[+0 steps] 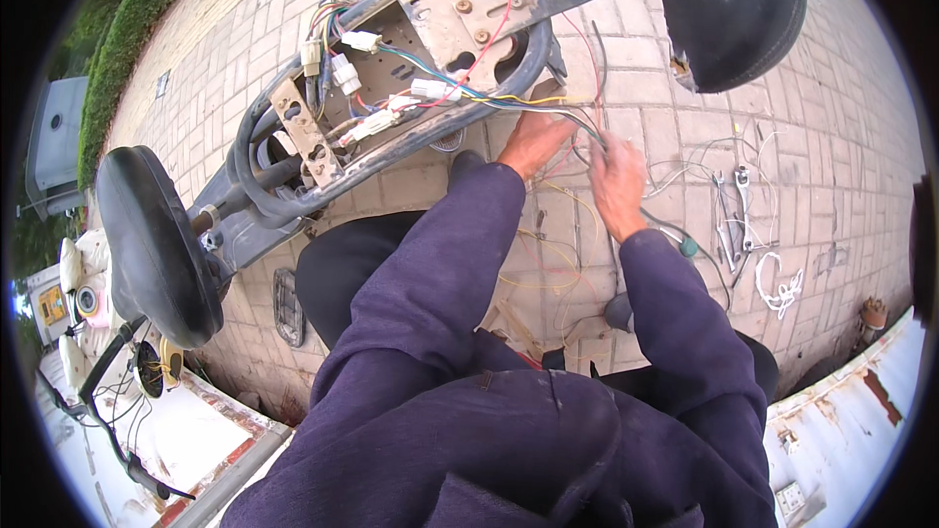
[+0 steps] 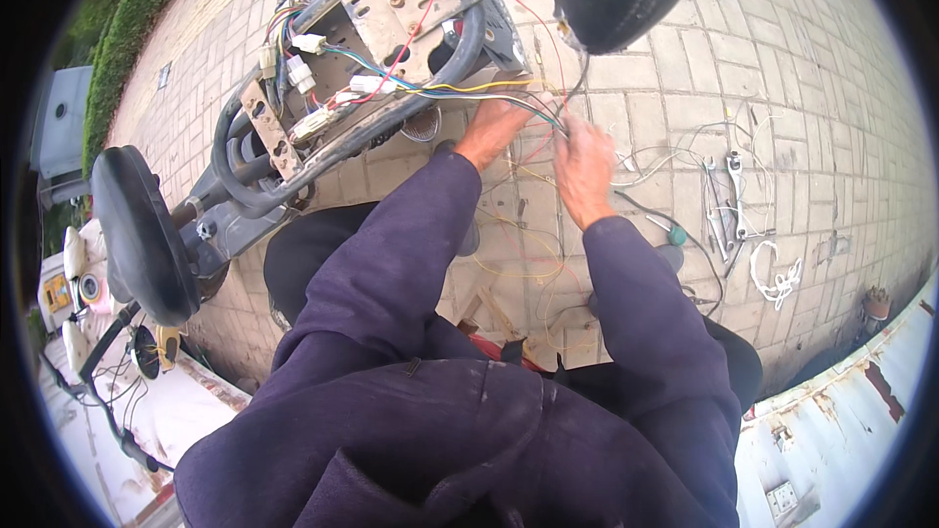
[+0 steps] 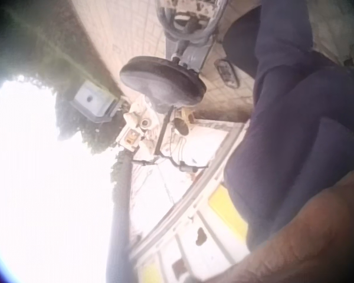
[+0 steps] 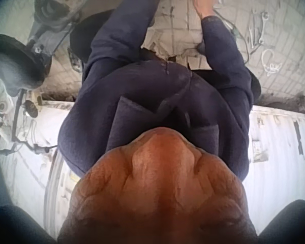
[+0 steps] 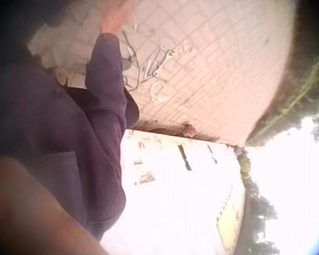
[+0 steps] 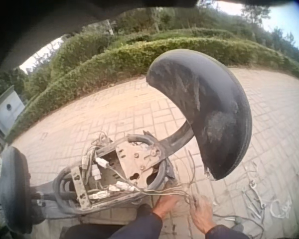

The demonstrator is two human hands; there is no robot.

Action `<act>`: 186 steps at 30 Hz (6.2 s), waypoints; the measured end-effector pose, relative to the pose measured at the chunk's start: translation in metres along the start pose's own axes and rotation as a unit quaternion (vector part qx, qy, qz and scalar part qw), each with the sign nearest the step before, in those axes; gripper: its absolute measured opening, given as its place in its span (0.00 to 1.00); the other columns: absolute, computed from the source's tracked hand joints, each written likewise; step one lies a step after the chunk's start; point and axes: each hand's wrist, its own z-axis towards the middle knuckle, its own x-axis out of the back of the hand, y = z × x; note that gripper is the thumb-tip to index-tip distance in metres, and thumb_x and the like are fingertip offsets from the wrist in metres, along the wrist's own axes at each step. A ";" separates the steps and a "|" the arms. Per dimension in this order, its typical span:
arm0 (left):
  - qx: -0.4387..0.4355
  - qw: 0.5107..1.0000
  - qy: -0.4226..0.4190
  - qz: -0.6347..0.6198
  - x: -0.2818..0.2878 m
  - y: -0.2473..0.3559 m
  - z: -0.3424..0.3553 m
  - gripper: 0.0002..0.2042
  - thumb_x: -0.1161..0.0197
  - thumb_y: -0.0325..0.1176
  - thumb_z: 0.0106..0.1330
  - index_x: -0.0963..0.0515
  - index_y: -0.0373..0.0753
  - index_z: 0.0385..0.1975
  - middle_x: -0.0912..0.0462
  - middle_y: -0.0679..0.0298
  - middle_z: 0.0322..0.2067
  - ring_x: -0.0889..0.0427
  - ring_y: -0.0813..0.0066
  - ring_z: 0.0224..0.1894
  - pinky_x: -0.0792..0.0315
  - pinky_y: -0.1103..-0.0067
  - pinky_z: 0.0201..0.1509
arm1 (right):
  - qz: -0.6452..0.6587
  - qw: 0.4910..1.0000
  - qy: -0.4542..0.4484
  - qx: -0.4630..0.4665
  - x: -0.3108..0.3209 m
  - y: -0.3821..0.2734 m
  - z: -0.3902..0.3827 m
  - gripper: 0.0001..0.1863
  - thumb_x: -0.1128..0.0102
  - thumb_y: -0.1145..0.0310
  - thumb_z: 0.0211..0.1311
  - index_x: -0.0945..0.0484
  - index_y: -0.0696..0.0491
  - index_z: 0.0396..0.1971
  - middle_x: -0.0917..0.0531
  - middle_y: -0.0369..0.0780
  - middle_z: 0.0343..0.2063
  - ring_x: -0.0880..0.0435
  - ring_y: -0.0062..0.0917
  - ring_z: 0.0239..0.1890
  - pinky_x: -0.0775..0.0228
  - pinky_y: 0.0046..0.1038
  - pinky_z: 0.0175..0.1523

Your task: The person sits on the ground and works on the exposed wiring of a scooter. They disconnect and reconnect white plastic connectors, separate and organize multiple colored wires, and handle a small black component. The scooter seat and frame are visible, and tools lie on the ground nearby.

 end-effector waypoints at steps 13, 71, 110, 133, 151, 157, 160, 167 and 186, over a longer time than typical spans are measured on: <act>0.039 0.969 0.221 0.102 -0.011 0.040 -0.026 0.21 0.41 0.37 0.63 0.29 0.29 0.51 0.20 0.40 0.44 0.20 0.44 0.49 0.29 0.63 0.53 | 0.132 0.991 -0.014 0.029 0.100 -0.042 0.031 0.11 0.39 0.78 0.58 0.22 0.53 0.42 0.18 0.45 0.24 0.17 0.38 0.26 0.29 0.33 0.32; -0.060 0.997 0.000 -0.043 0.105 0.366 0.038 0.14 0.44 0.26 0.69 0.32 0.34 0.53 0.17 0.54 0.42 0.15 0.65 0.38 0.20 0.76 0.40 | 0.378 0.918 0.075 0.095 0.213 -0.141 0.051 0.06 0.37 0.73 0.63 0.18 0.57 0.38 0.15 0.35 0.26 0.19 0.14 0.30 0.27 0.20 0.38; 0.053 0.975 0.102 -0.192 0.021 0.140 -0.118 0.24 0.44 0.27 0.63 0.33 0.32 0.61 0.25 0.51 0.57 0.21 0.68 0.54 0.28 0.73 0.57 | 0.219 0.957 -0.191 0.012 0.242 -0.063 0.037 0.11 0.42 0.63 0.67 0.21 0.56 0.33 0.23 0.31 0.27 0.28 0.15 0.32 0.37 0.20 0.39; -0.057 0.823 -0.008 -0.565 0.137 0.209 -0.225 0.15 0.53 0.40 0.78 0.23 0.39 0.35 0.16 0.67 0.37 0.20 0.70 0.49 0.31 0.80 0.33 | 0.339 0.889 0.199 -0.235 0.403 0.154 0.025 0.32 0.54 0.43 0.72 0.24 0.59 0.54 0.19 0.39 0.32 0.20 0.26 0.40 0.27 0.29 0.44; -0.138 0.950 -0.189 -0.206 0.012 0.255 -0.212 0.37 0.36 0.37 0.62 0.44 0.34 0.70 0.33 0.47 0.65 0.29 0.59 0.63 0.29 0.72 0.57 | 0.235 0.965 0.109 0.039 0.533 -0.038 0.044 0.28 0.58 0.46 0.76 0.25 0.59 0.36 0.33 0.31 0.15 0.29 0.19 0.20 0.37 0.22 0.25; -0.167 0.962 -0.215 -0.027 -0.045 0.290 -0.187 0.28 0.35 0.31 0.63 0.33 0.32 0.63 0.25 0.54 0.56 0.25 0.71 0.56 0.28 0.77 0.52 | 0.209 0.968 0.097 -0.095 0.481 -0.092 0.041 0.29 0.55 0.45 0.74 0.24 0.61 0.34 0.33 0.31 0.11 0.30 0.19 0.13 0.38 0.25 0.19; -0.222 0.954 -0.202 -0.010 -0.057 0.300 -0.185 0.26 0.36 0.33 0.66 0.33 0.32 0.63 0.23 0.55 0.55 0.23 0.72 0.54 0.27 0.78 0.51 | 0.136 0.988 0.064 -0.039 0.455 -0.104 0.034 0.30 0.52 0.42 0.71 0.24 0.59 0.38 0.35 0.28 0.15 0.31 0.14 0.19 0.35 0.19 0.26; 0.015 0.890 -0.385 0.245 -0.017 0.329 -0.202 0.21 0.43 0.41 0.71 0.27 0.32 0.57 0.17 0.58 0.39 0.17 0.77 0.33 0.27 0.83 0.26 | -0.211 0.959 0.083 0.169 0.389 -0.110 0.022 0.26 0.50 0.46 0.71 0.24 0.57 0.30 0.26 0.45 0.18 0.23 0.40 0.25 0.35 0.39 0.32; -0.013 0.980 -0.113 -0.163 -0.032 0.286 -0.188 0.14 0.41 0.39 0.72 0.32 0.44 0.23 0.41 0.79 0.17 0.45 0.89 0.16 0.49 0.86 0.21 | -0.167 0.950 -0.026 0.263 0.282 -0.096 -0.010 0.14 0.44 0.57 0.67 0.24 0.54 0.34 0.18 0.44 0.27 0.18 0.42 0.33 0.30 0.40 0.35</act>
